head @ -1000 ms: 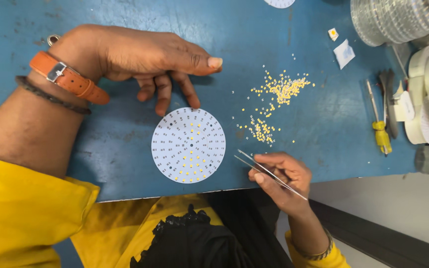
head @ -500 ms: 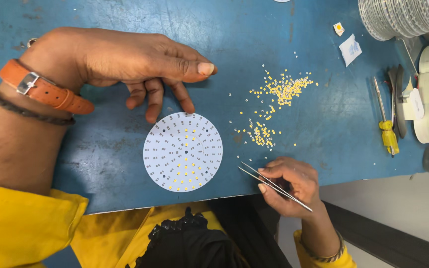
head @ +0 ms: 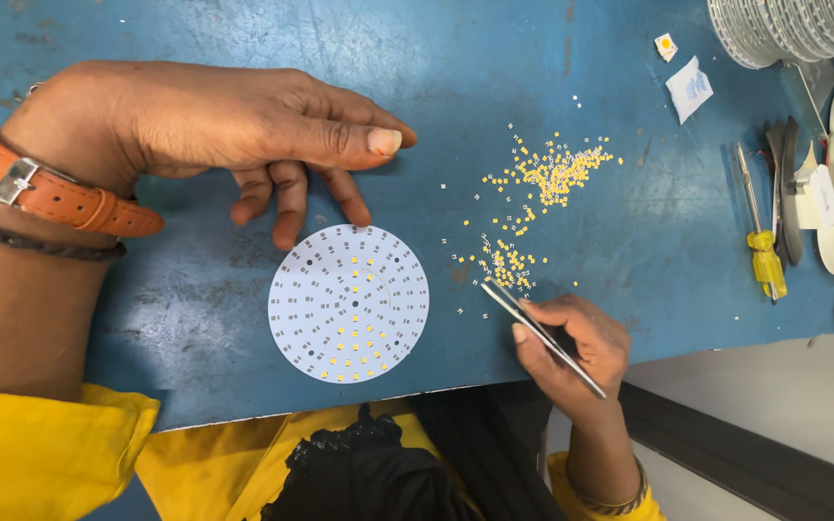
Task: The person uses tweezers to pick up small yellow LED components from a pile on a blue table and places them into designated spots on a circular white LED board. The person repeats this process for multiple boards.
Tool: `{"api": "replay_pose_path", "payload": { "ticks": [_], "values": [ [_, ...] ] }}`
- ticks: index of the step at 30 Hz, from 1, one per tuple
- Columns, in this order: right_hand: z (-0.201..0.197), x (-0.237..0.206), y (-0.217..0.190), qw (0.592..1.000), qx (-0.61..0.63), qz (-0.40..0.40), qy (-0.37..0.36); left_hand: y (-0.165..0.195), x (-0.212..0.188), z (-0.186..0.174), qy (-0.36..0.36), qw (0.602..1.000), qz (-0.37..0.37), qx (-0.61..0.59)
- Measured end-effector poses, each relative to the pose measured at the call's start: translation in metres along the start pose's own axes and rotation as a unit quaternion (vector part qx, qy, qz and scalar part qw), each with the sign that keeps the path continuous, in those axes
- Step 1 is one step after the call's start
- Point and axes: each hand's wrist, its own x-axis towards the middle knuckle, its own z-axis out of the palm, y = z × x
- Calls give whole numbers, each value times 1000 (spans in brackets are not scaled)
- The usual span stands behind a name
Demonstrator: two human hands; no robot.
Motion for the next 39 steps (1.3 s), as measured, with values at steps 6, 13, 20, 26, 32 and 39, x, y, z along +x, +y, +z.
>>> {"api": "replay_pose_path", "payload": {
  "ticks": [6, 13, 20, 26, 32, 39],
  "values": [
    [0, 6, -4, 998, 14, -47, -29, -1, 0, 0, 2, 1000, -6, 6],
    [2, 5, -6, 999, 0, -45, -26, -2, 0, 1, 6, 1000, -5, 3],
    [2, 4, -6, 1000, 5, -1, 3, -3, -1, 1, 10, 1000, -4, 10],
    [3, 1, -2, 999, 3, -46, -25, -3, -2, 2, 15, 1000, 1, 22],
    [3, -9, -15, 998, 43, 48, 3, -6, -9, 2, -8, 1000, 16, -12],
    [54, -26, -77, 998, 47, -19, -34, -11, -25, 5, -11, 999, 32, -17]
  ]
}}
